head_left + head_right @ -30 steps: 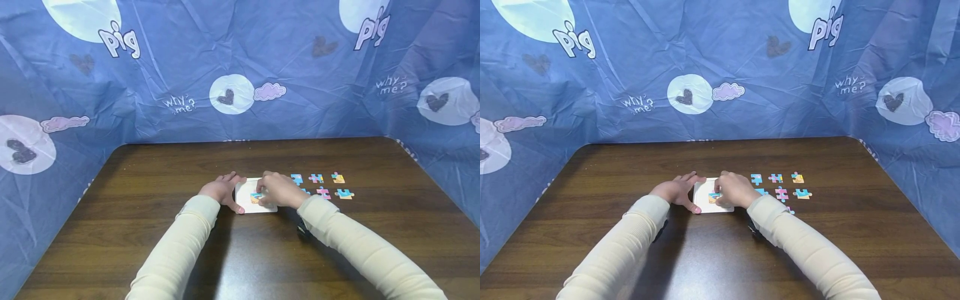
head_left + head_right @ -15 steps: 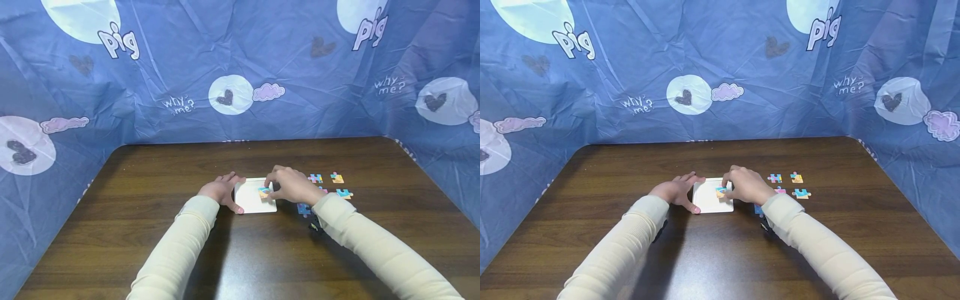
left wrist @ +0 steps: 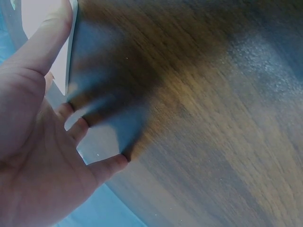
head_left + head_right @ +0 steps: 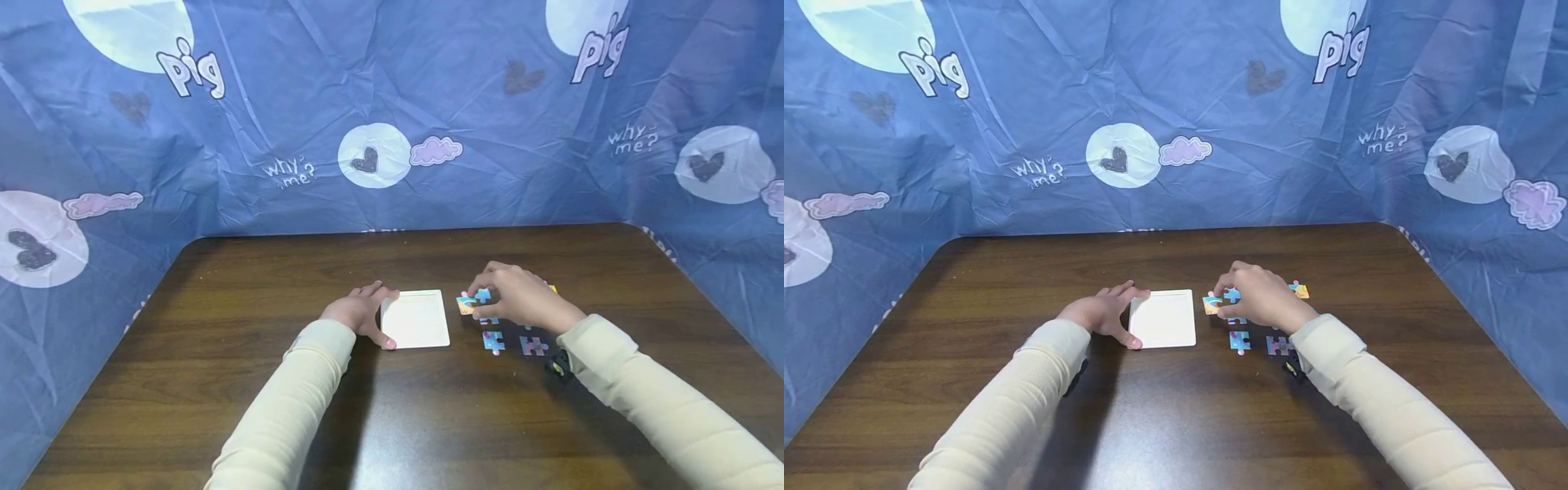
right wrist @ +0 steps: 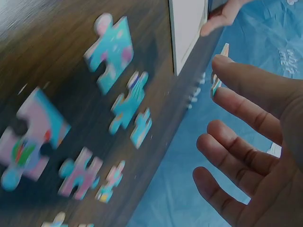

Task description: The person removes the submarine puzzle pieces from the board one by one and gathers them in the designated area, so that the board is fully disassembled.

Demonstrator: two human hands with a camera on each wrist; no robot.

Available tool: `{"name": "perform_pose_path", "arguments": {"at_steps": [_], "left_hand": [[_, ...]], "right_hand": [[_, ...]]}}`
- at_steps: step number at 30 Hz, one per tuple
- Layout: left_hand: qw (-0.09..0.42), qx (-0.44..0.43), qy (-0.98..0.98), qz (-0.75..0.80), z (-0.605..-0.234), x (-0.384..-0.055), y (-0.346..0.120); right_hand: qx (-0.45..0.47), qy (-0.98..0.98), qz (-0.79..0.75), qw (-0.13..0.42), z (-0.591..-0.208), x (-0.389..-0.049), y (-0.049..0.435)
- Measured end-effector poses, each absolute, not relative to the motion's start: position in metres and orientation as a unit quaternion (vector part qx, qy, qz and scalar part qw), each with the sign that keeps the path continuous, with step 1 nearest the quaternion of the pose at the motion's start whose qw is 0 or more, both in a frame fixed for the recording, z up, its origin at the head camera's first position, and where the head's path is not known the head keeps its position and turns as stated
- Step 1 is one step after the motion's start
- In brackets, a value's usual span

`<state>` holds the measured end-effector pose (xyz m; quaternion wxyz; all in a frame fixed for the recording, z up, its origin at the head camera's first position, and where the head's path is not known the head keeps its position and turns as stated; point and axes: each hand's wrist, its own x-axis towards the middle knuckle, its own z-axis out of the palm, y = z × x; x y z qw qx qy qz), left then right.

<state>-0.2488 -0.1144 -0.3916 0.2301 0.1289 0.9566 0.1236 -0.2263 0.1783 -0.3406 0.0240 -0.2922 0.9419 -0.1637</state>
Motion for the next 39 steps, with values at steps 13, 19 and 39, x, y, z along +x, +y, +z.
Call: {"name": "perform_pose_path", "arguments": {"at_steps": [13, 19, 39], "left_hand": [[0.237, 0.122, 0.956, 0.125, -0.385, -0.245, -0.113], [0.236, 0.12, 0.956, 0.127, -0.388, -0.247, -0.113], [0.24, 0.128, 0.954, 0.126, -0.378, -0.241, -0.112]], "right_hand": [[-0.289, 0.941, -0.176, 0.005, -0.345, -0.216, 0.224], [-0.287, 0.941, -0.18, -0.007, -0.348, -0.21, 0.24], [-0.246, 0.954, -0.169, 0.004, -0.366, -0.195, 0.296]]}}
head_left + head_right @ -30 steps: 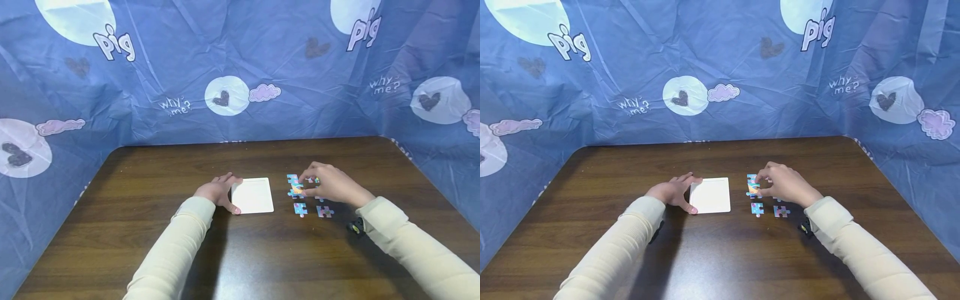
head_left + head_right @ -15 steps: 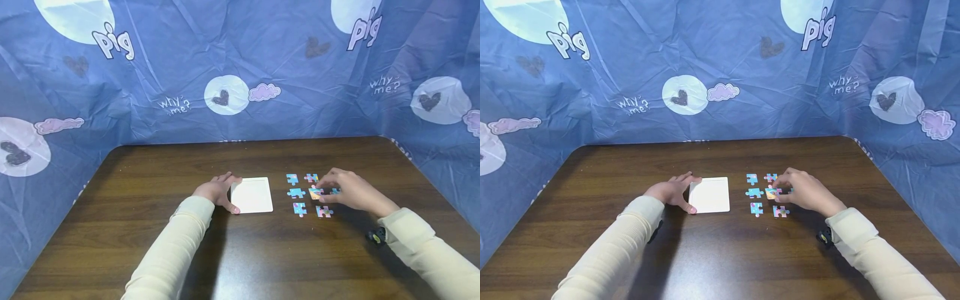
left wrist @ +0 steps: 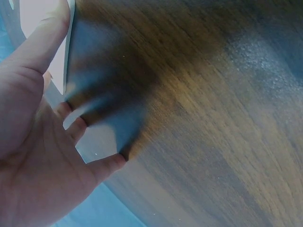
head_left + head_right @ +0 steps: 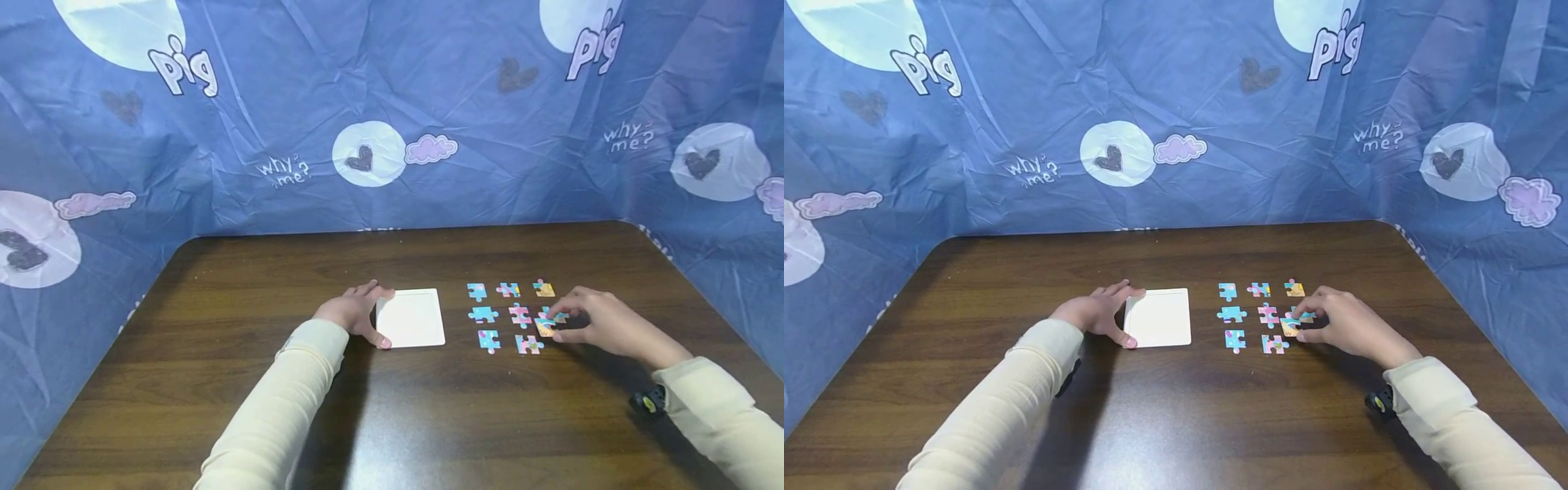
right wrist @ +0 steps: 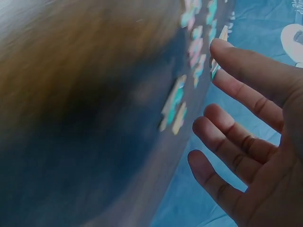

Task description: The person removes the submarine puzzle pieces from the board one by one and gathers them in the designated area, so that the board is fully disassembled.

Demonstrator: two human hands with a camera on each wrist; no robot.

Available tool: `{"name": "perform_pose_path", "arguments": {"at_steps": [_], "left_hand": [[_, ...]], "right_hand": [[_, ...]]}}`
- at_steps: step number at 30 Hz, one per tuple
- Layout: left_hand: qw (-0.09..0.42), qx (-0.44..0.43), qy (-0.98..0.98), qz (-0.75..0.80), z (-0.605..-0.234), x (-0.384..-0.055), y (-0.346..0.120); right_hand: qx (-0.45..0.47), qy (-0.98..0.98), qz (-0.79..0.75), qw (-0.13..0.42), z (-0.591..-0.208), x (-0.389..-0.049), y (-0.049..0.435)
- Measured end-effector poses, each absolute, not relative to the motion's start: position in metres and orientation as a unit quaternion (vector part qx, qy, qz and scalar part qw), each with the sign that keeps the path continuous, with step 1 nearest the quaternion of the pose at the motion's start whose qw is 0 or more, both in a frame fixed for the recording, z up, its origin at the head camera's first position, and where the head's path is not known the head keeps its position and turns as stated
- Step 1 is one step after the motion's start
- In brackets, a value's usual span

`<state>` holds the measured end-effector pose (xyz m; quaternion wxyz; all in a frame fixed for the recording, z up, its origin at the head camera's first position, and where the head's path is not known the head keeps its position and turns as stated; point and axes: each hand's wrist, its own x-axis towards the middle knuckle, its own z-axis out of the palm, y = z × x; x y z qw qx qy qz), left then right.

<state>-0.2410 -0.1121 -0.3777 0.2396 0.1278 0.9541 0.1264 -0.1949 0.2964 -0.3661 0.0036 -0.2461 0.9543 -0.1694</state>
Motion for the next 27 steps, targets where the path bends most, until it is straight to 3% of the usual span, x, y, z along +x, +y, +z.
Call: {"name": "perform_pose_path", "arguments": {"at_steps": [4, 15, 27], "left_hand": [[0.24, 0.131, 0.954, 0.126, -0.362, -0.232, -0.109], [0.244, 0.119, 0.953, 0.131, -0.389, -0.25, -0.114], [0.243, 0.125, 0.952, 0.136, -0.388, -0.248, -0.115]], "right_hand": [[-0.248, 0.955, -0.165, -0.005, -0.372, -0.192, 0.307], [-0.245, 0.957, -0.157, 0.004, -0.382, -0.185, 0.321], [-0.25, 0.954, -0.166, 0.006, -0.389, -0.182, 0.325]]}}
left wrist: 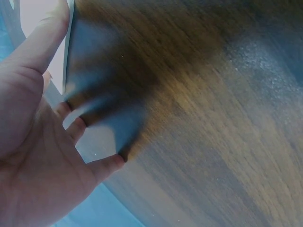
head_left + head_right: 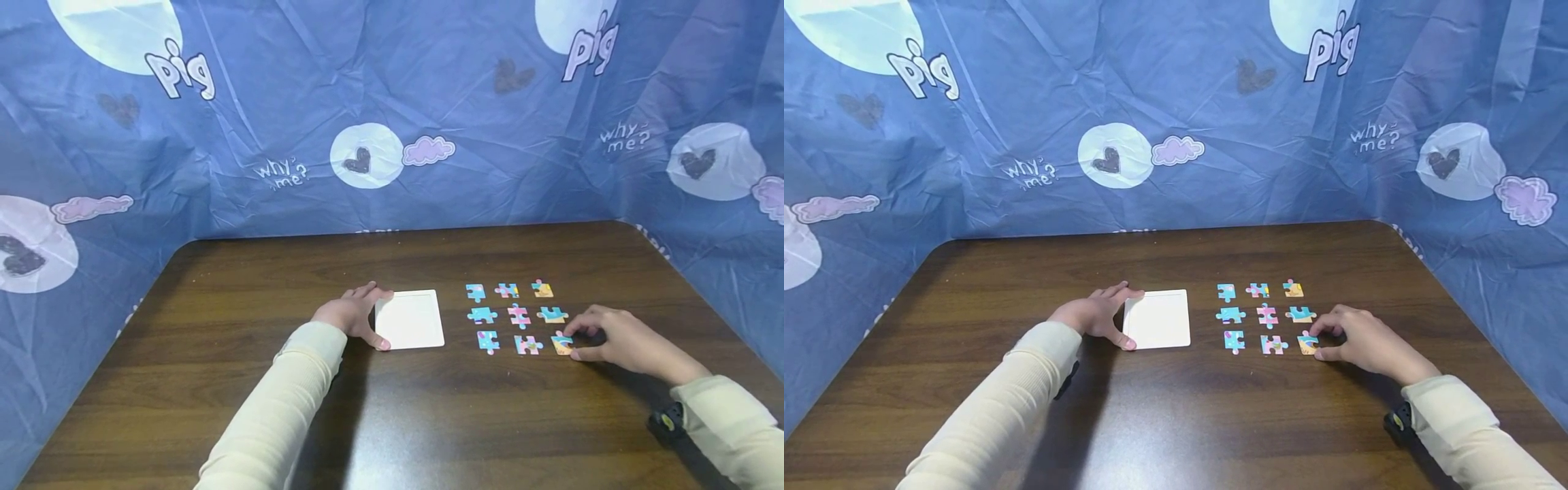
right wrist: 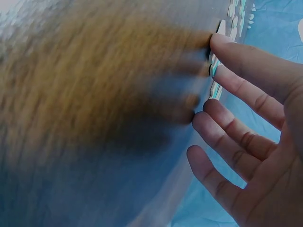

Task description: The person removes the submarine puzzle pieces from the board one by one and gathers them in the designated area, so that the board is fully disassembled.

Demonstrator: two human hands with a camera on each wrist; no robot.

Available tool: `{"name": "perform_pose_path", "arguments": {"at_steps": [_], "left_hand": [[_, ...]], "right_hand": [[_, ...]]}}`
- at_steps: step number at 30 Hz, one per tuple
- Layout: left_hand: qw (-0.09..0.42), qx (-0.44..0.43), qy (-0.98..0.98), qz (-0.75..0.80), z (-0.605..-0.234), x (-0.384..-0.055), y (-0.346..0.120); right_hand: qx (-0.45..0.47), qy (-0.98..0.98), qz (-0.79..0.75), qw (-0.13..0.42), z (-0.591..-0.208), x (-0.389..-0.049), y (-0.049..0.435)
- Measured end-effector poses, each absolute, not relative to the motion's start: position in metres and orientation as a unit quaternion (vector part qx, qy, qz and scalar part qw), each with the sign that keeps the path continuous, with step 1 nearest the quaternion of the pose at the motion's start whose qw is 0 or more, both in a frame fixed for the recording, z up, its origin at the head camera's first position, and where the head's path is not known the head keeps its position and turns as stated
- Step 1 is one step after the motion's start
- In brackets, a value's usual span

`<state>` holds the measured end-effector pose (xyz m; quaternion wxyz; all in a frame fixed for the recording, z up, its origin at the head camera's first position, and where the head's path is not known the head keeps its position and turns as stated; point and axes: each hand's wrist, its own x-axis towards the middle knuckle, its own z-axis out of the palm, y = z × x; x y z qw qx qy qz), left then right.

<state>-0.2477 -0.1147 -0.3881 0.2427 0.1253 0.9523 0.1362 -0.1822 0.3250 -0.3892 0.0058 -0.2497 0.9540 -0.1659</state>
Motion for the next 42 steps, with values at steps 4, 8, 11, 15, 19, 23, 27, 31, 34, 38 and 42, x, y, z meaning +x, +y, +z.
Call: {"name": "perform_pose_path", "arguments": {"at_steps": [4, 8, 11, 15, 19, 23, 27, 31, 34, 38, 42], "left_hand": [[0.248, 0.123, 0.952, 0.131, -0.382, -0.244, -0.113], [0.251, 0.121, 0.952, 0.125, -0.382, -0.244, -0.112], [0.247, 0.123, 0.953, 0.125, -0.384, -0.244, -0.112], [0.243, 0.126, 0.953, 0.127, -0.386, -0.245, -0.112], [0.248, 0.125, 0.953, 0.124, -0.385, -0.245, -0.112], [0.246, 0.125, 0.953, 0.123, -0.382, -0.244, -0.112], [0.247, 0.126, 0.952, 0.127, -0.381, -0.244, -0.113], [0.25, 0.132, 0.952, 0.12, -0.377, -0.242, -0.113], [0.25, 0.134, 0.952, 0.119, -0.374, -0.24, -0.114], [0.246, 0.142, 0.95, 0.129, -0.368, -0.235, -0.114], [0.247, 0.151, 0.948, 0.134, -0.362, -0.23, -0.115]], "right_hand": [[-0.249, 0.954, -0.165, 0.007, -0.389, -0.183, 0.325], [-0.246, 0.956, -0.158, 0.012, -0.388, -0.183, 0.325], [-0.245, 0.957, -0.155, 0.019, -0.387, -0.182, 0.325], [-0.233, 0.957, -0.171, 0.022, -0.383, -0.183, 0.326], [-0.223, 0.956, -0.19, 0.0, -0.379, -0.185, 0.326], [-0.229, 0.954, -0.194, -0.013, -0.375, -0.186, 0.321], [-0.232, 0.952, -0.2, -0.01, -0.372, -0.189, 0.312], [-0.246, 0.947, -0.208, -0.009, -0.369, -0.192, 0.301], [-0.252, 0.943, -0.217, 0.002, -0.367, -0.195, 0.291], [-0.25, 0.941, -0.227, 0.018, -0.363, -0.2, 0.279], [-0.253, 0.938, -0.234, 0.022, -0.362, -0.206, 0.267]]}}
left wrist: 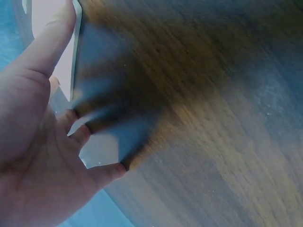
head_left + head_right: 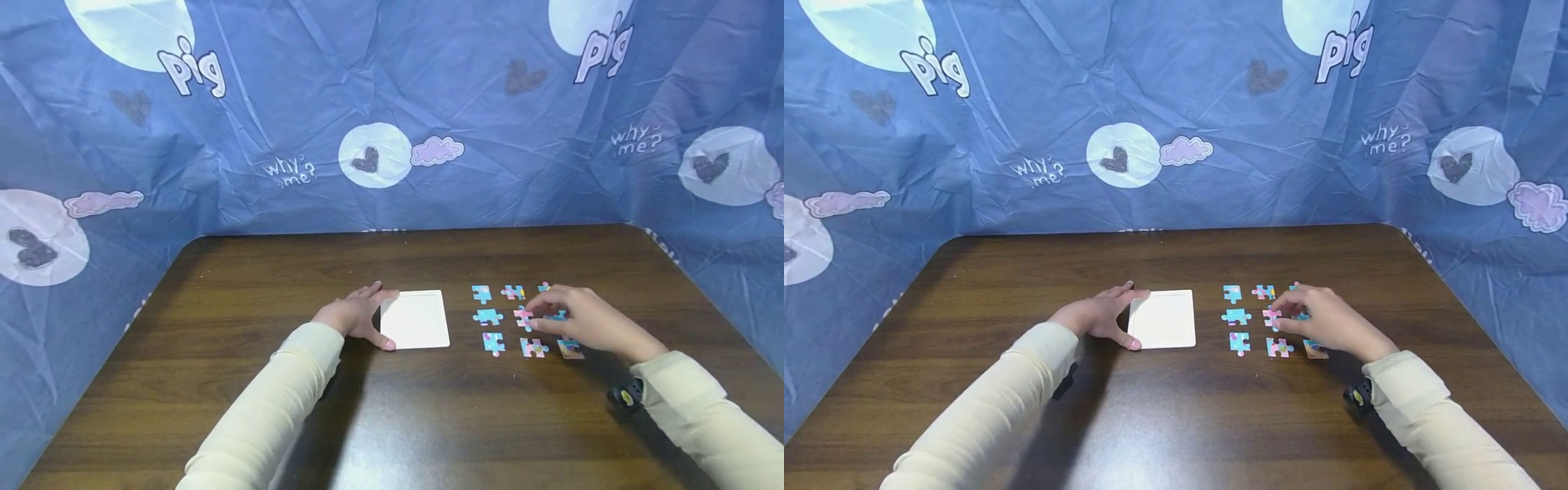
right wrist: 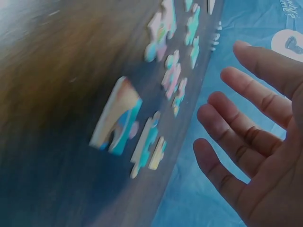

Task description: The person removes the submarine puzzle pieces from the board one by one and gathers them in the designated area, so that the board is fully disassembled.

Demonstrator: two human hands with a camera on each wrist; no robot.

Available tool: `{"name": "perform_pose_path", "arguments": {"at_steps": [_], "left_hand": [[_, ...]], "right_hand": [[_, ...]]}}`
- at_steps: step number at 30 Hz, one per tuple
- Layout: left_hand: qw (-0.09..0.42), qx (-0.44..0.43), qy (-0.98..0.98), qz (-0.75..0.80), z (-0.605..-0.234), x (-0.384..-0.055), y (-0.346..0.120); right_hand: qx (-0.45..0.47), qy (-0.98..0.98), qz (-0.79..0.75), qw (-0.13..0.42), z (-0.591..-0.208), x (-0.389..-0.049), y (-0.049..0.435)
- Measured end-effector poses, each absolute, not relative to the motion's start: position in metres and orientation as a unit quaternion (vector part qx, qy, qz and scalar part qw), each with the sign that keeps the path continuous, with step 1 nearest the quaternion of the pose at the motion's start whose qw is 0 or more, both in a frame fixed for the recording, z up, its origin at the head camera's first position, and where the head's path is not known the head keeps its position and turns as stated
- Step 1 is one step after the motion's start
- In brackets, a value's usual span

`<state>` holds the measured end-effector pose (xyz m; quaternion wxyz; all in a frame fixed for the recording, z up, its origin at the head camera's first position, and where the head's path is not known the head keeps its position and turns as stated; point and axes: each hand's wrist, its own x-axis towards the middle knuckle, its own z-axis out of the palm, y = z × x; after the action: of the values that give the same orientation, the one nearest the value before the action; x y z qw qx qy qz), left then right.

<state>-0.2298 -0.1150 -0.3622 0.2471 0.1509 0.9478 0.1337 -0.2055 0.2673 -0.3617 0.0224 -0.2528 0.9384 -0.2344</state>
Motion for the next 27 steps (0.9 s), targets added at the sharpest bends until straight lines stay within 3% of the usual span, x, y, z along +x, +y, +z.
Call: {"name": "perform_pose_path", "arguments": {"at_steps": [17, 23, 27], "left_hand": [[0.259, 0.15, 0.945, 0.134, -0.357, -0.233, -0.113], [0.266, 0.147, 0.943, 0.132, -0.358, -0.235, -0.113], [0.248, 0.147, 0.947, 0.14, -0.355, -0.238, -0.113]], "right_hand": [[-0.279, 0.921, -0.271, -0.011, -0.365, -0.225, 0.254], [-0.257, 0.926, -0.278, 0.003, -0.363, -0.23, 0.25], [-0.232, 0.932, -0.277, -0.028, -0.362, -0.231, 0.244]]}}
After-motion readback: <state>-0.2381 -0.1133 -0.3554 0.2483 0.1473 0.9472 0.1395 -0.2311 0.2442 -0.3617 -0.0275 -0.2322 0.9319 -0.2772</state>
